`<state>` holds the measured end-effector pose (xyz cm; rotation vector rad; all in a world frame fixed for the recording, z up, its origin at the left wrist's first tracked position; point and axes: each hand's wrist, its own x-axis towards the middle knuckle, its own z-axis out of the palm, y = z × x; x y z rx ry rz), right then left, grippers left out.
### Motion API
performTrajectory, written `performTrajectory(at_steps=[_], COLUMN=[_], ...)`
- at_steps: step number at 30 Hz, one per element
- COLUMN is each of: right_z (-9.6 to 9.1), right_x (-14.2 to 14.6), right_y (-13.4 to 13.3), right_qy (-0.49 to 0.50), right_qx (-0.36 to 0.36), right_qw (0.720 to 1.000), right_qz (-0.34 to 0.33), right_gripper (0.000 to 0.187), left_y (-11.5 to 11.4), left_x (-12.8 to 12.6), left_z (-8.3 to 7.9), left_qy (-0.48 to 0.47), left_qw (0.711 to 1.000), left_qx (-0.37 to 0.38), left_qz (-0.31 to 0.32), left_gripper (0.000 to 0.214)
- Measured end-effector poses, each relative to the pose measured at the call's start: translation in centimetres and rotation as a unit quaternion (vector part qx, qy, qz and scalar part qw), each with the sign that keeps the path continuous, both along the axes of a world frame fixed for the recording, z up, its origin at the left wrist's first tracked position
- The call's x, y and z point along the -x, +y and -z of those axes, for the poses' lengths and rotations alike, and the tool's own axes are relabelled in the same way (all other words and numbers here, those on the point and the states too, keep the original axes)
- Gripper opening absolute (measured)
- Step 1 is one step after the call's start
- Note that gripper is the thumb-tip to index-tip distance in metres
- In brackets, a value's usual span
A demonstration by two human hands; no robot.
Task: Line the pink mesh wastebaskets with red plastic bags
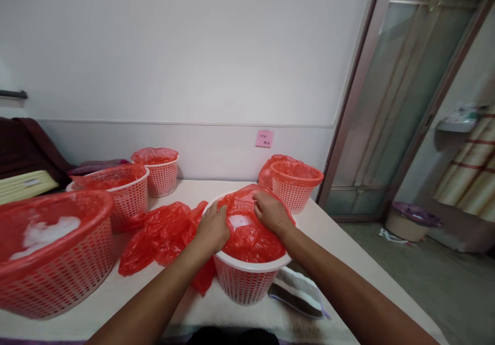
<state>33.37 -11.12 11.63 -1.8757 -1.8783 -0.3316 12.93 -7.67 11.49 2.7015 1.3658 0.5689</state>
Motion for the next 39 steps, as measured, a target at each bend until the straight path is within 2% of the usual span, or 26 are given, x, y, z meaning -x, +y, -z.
performTrajectory(at_steps=[4,7,14,21,29,35,39], right_z=[-1.1,-0.6,1.0,0.5,0.5,1.0,0.9], right_x=[0.9,0.6,-0.3,-0.2,-0.5,-0.9,-0.9], right_y=[-0.6,-0.2,0.7,0.9,0.9,1.1,1.1], right_qy=[-0.068,-0.096,-0.094,-0.068,-0.025,-0.005,0.006], right_qx=[-0.039,-0.035,0.029,0.092,0.141,0.152,0.156], right_qw=[0.997,0.995,0.994,0.992,0.986,0.985,0.983], right_qz=[-0.018,-0.007,0.049,0.060,0.080,0.086,0.093], right_gripper=[0.040,0.046,0.043,0.032,0.034,0.038,0.035], left_y=[0.3,0.5,0.6,0.5,0.7,0.4,0.7], left_x=[0.1,0.3,0.5,0.6,0.4,0.3,0.6], left_z=[0.3,0.7,0.9,0.7,0.6,0.1,0.4], left_qy=[0.000,0.000,-0.041,-0.051,-0.001,0.011,0.002], left_qw=[1.000,0.999,0.998,0.997,0.997,0.998,0.995], left_qx=[0.007,0.024,0.033,0.022,0.021,0.048,0.048], left_qz=[0.026,0.036,0.040,0.061,0.080,0.043,0.085], left_gripper=[0.059,0.059,0.059,0.032,0.043,0.046,0.055])
